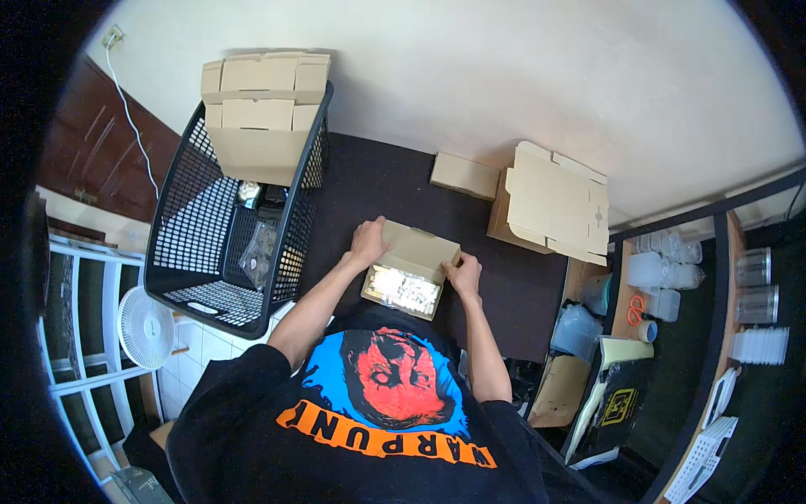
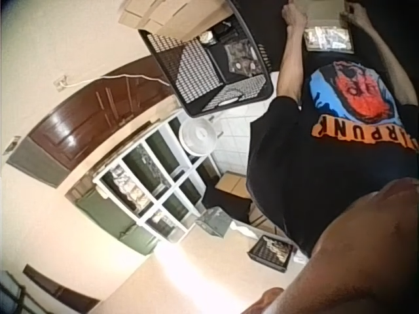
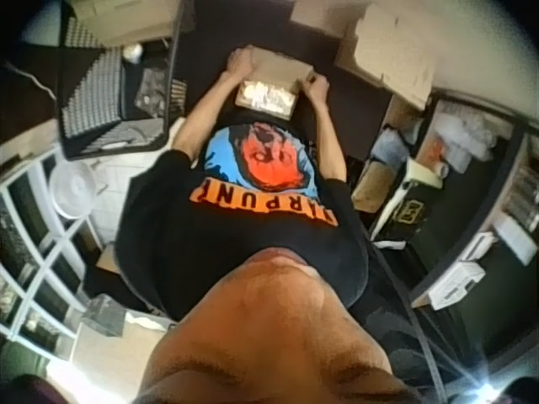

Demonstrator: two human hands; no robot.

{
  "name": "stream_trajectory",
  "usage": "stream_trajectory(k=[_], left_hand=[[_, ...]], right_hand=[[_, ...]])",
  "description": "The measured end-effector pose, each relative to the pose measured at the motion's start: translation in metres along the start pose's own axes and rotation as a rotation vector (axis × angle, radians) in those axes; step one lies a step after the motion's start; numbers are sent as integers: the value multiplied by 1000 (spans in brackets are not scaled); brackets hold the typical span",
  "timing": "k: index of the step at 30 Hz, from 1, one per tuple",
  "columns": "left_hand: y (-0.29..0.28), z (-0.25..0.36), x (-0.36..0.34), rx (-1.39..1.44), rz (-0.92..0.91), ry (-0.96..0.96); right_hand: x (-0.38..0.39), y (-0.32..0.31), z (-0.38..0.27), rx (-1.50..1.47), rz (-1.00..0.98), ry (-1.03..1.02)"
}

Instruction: Packing small bags of food snacks into small cardboard boxes and folding them closed.

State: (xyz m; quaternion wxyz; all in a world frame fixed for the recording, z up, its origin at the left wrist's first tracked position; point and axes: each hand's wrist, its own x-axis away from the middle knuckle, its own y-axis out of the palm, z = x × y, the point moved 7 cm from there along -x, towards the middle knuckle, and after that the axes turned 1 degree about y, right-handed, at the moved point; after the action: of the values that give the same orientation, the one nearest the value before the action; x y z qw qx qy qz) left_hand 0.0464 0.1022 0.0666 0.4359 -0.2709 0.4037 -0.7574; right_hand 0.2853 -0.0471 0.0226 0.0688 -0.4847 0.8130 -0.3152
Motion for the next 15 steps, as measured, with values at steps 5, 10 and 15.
stream_trajectory(k=[5,10,15], left_hand=[[-10,-4,36,-7,-18,32],[-16,-8,66,90,-110,5],[5,-28,81,112,-139,64]], right_hand=[[25,4,-6,33,-166,51],[46,4,-17,52,-85,-45],[72,14,-15,20,-91,19]])
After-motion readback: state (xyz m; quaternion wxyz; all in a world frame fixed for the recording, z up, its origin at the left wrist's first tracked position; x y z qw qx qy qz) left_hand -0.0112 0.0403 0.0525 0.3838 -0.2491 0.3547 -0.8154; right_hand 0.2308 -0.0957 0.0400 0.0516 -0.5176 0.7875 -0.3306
